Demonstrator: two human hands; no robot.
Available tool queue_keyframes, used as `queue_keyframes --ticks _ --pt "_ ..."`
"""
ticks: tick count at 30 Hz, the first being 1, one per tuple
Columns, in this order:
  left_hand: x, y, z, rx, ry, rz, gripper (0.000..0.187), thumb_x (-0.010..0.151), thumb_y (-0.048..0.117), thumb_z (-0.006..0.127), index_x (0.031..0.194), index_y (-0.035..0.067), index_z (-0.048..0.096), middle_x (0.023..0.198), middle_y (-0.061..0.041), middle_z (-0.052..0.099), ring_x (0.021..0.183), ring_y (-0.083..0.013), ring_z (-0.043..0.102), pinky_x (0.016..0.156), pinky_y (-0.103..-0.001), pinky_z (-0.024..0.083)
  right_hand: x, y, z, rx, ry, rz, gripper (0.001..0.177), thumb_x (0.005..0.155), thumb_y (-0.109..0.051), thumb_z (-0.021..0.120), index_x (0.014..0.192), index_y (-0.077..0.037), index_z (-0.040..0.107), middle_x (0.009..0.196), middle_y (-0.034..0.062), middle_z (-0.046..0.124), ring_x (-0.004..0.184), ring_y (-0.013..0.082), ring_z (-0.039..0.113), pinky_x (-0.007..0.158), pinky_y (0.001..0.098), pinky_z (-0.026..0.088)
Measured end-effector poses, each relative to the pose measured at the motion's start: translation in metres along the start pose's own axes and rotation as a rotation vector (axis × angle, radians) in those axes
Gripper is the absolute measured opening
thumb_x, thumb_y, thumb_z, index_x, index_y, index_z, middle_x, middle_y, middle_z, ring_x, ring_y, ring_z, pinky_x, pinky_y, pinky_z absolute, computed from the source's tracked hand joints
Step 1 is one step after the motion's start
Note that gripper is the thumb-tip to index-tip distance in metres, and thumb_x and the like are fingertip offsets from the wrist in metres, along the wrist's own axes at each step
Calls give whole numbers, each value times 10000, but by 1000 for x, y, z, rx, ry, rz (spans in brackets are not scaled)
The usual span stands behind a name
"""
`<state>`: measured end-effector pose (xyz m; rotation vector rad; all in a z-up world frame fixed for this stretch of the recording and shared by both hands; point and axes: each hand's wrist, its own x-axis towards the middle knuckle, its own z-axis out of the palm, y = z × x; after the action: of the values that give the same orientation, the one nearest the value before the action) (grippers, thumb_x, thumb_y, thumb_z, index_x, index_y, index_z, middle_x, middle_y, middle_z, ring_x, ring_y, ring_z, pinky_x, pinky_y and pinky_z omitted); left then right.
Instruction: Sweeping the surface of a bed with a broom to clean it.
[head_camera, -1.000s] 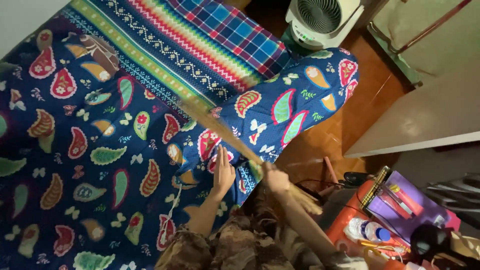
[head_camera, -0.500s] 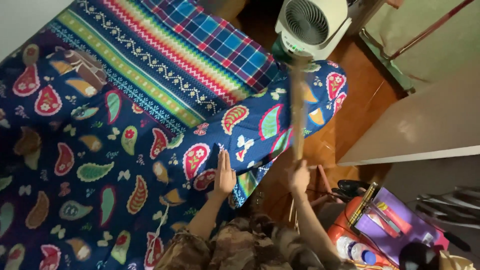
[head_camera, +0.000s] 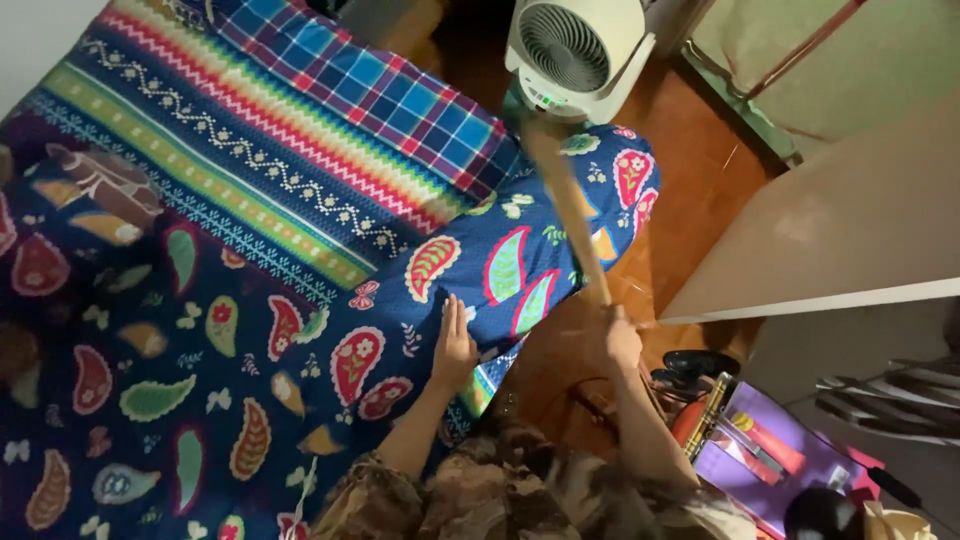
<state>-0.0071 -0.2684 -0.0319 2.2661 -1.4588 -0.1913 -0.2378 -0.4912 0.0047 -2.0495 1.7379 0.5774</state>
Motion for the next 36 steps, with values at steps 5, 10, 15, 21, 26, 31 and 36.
queue_keyframes --ticks 5,10,15,21,26,31,36 --pt "11 21 -20 96 47 87 695 915 22 480 1552 -103 230 1666 -297 94 1536 -421 155 1255 -416 243 16 -7 11 435 121 119 389 1040 -326 472 1365 -115 505 1115 308 713 1067 492 701 912 582 566" --pt "28 16 -4 71 -159 -24 785 937 94 517 1614 -13 133 1702 -205 2 1567 -332 85 1278 -353 199 -16 -35 20 294 8 -37 456 1026 -535 407 1306 -180 467 1103 254 727 1058 451 717 920 561 581" --pt "37 16 12 -132 -91 23 784 908 28 524 1608 -26 176 1694 -240 53 1544 -417 129 1241 -443 226 -16 -24 32 -47 10 -407 319 1003 -493 418 1242 -282 432 1226 76 647 908 430 745 824 553 621" --pt "36 31 11 124 37 143 788 843 30 526 1588 -25 275 1679 -232 182 1517 -359 265 1187 -351 329 78 53 49 -48 34 -12 680 1015 -97 428 1644 -178 181 1432 466 435 1110 461 716 929 530 607" --pt "37 32 5 273 -53 184 823 773 85 699 1494 -120 359 1646 -302 214 1526 -415 240 1187 -400 357 72 47 10 601 266 249 364 1049 -384 458 1246 -86 527 1078 322 696 1022 499 701 870 588 563" --pt "22 18 17 135 85 181 763 842 5 549 1557 -77 297 1655 -293 205 1496 -415 286 1161 -379 364 22 15 2 563 215 141 189 1054 -354 419 1131 -195 489 1049 281 711 1037 500 701 906 574 569" --pt "12 17 15 -26 25 108 744 879 12 448 1591 -30 239 1693 -217 131 1540 -372 152 1184 -357 316 -15 -1 54 111 55 -286 439 1050 -525 342 1300 -175 426 1085 270 720 964 455 744 858 571 595"
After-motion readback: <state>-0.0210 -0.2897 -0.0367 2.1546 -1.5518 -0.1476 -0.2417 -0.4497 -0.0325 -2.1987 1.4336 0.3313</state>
